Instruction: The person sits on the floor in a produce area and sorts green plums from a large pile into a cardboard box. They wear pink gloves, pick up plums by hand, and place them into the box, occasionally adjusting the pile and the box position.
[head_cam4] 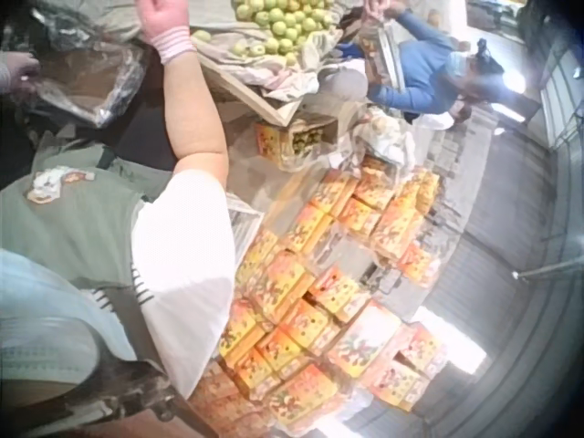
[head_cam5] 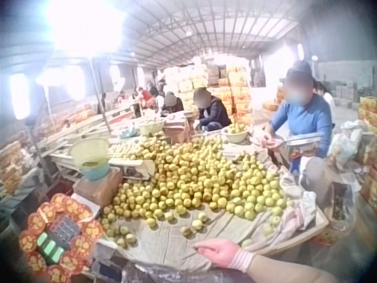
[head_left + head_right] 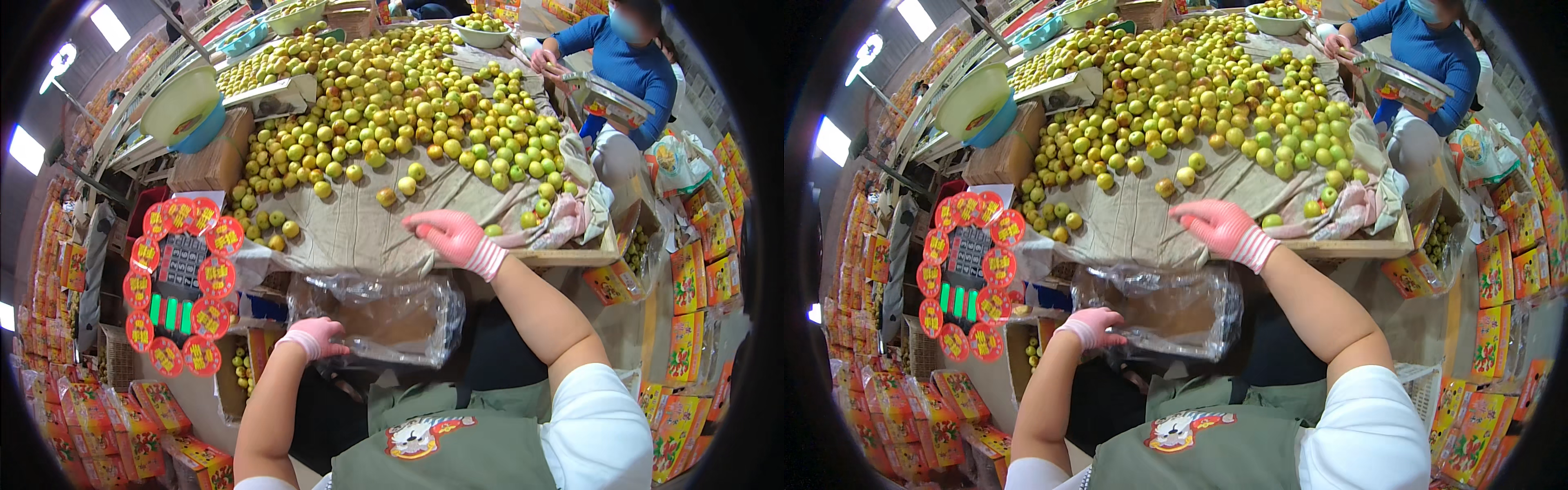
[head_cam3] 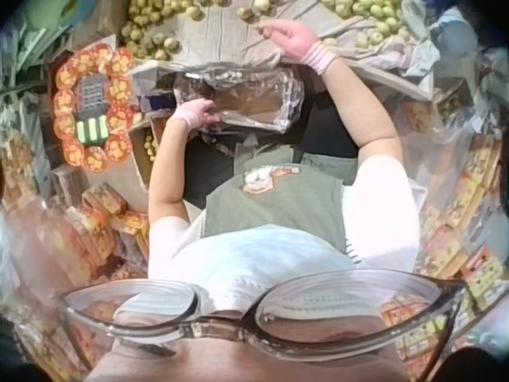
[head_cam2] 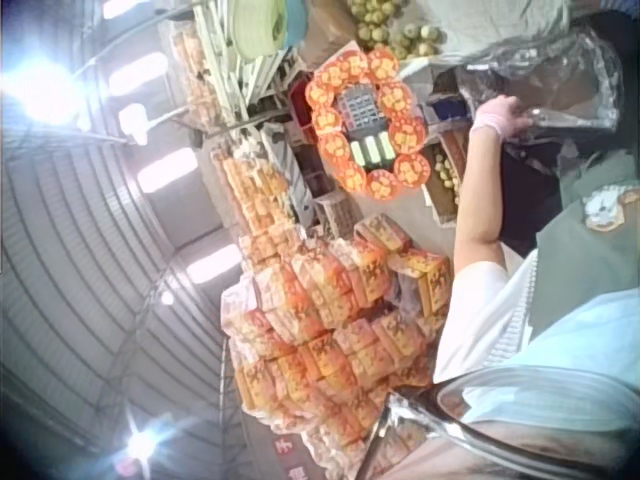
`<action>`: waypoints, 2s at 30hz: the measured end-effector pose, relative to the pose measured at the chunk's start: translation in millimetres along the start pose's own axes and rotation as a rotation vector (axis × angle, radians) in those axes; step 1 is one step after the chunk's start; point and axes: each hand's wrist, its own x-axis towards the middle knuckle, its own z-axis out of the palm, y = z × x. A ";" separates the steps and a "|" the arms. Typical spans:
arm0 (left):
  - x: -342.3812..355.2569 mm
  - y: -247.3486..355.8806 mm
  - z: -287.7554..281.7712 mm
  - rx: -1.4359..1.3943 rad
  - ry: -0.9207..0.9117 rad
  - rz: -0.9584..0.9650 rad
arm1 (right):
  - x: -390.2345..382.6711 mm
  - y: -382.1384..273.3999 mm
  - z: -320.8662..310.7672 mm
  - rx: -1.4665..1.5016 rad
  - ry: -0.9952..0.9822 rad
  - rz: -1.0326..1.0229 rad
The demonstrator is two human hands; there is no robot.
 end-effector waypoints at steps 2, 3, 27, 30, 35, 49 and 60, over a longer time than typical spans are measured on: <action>-2.1 -12.6 -5.7 -0.305 0.224 0.226 | 22.3 16.8 -32.5 0.175 0.095 -0.036; -0.1 -17.8 -11.9 -0.474 0.311 0.323 | 36.6 30.5 -59.7 0.179 0.129 -0.046; 316.2 -174.2 -374.5 -0.253 1.021 -0.352 | 363.1 228.2 -340.3 -1.041 0.049 0.340; 326.1 -187.2 -395.4 -0.312 0.938 -0.361 | 398.9 222.7 -318.8 -0.776 0.061 0.547; 334.6 -183.5 -406.2 -0.399 0.886 -0.292 | 429.9 247.8 -348.6 -0.735 0.066 0.566; 366.5 -145.7 -381.1 -1.123 0.710 0.041 | 397.3 145.4 -214.7 -0.137 -0.061 0.775; 335.6 -37.5 -370.8 -0.581 0.435 0.402 | 334.8 159.2 -208.5 -0.458 -0.417 0.389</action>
